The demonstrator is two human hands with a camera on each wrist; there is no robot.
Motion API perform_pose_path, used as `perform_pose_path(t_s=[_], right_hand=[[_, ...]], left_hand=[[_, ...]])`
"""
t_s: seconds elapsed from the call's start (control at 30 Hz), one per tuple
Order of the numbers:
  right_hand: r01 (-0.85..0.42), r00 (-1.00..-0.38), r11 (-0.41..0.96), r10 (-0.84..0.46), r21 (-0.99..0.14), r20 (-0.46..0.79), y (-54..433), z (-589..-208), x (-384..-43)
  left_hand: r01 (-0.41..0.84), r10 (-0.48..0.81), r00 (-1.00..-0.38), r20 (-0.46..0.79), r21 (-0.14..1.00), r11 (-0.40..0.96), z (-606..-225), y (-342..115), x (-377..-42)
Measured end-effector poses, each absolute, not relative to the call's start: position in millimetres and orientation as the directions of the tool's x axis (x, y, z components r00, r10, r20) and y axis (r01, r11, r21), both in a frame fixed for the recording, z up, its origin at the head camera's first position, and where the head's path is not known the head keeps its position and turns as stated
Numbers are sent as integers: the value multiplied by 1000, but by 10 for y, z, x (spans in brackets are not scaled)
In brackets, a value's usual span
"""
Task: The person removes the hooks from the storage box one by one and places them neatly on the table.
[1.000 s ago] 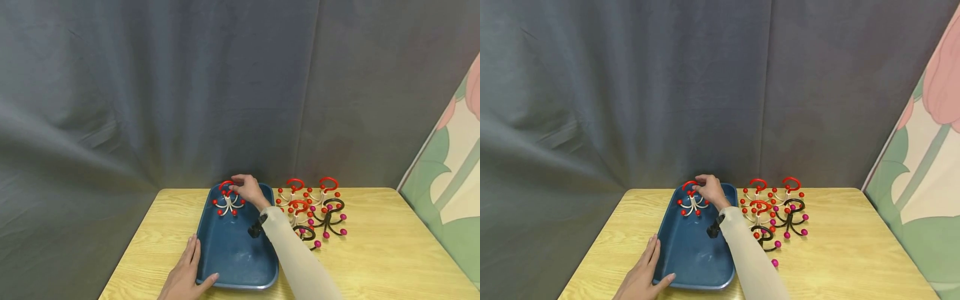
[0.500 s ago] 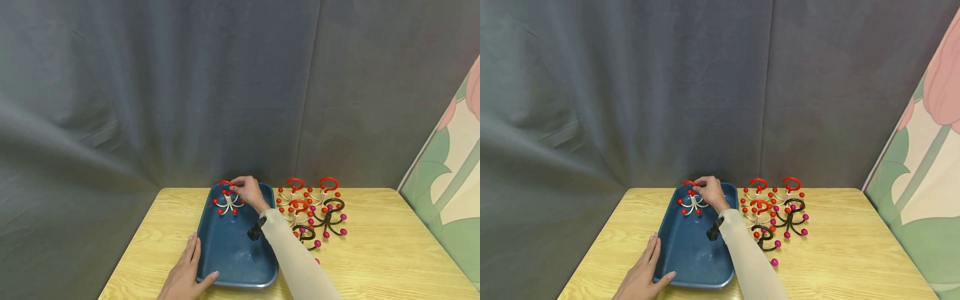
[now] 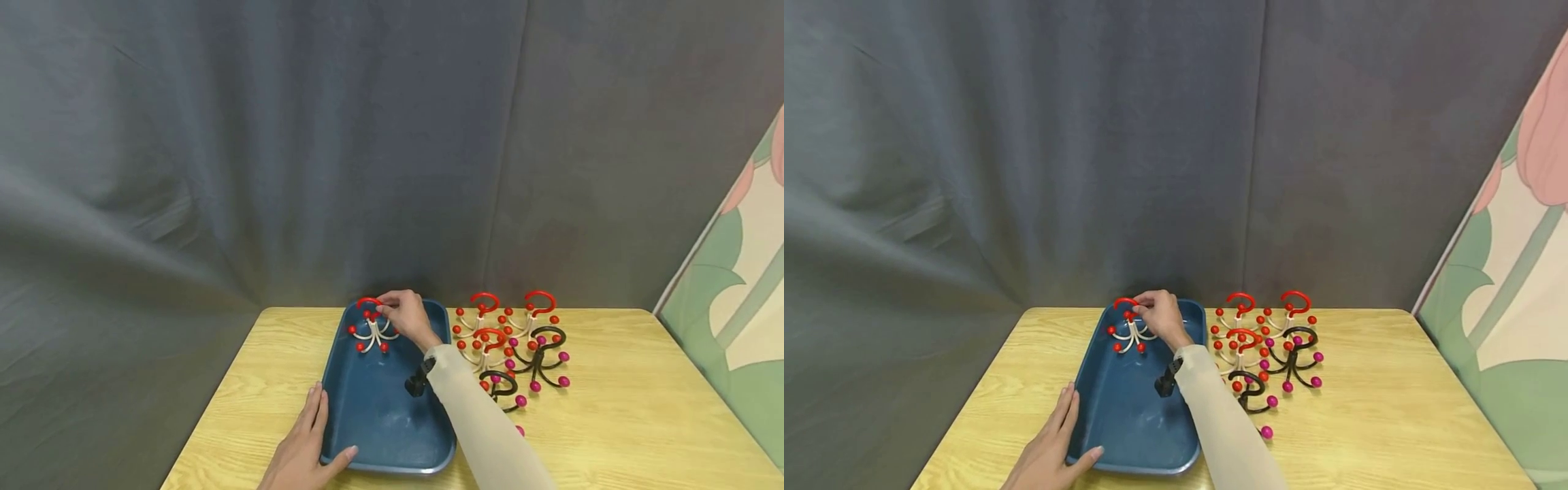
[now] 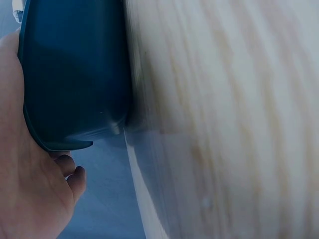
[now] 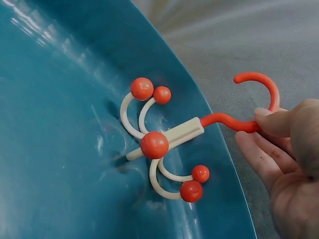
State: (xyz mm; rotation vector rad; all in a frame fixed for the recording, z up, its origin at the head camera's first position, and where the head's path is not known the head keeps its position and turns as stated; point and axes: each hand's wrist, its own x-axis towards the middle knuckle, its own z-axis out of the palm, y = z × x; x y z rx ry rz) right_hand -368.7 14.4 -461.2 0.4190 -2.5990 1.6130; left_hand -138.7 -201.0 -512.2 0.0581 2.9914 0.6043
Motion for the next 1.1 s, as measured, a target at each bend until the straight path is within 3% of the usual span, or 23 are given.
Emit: perform_pose_path(t_s=[0.27, 0.53, 1.1], right_hand=[[-300, -953, 433, -183, -850, 243, 95, -4538, -3637], [-330, -941, 362, -204, -872, 272, 103, -4330, -3531], [-420, -906, 356, -117, -834, 407, 722, -3657, -3125]], left_hand=[[9, 39, -997, -68, 392, 920, -5113, -2036, -1381], [16, 42, -997, -62, 368, 930, -5072, -2072, -1328], [8, 25, -999, -42, 376, 926, -5116, -2055, -1367]])
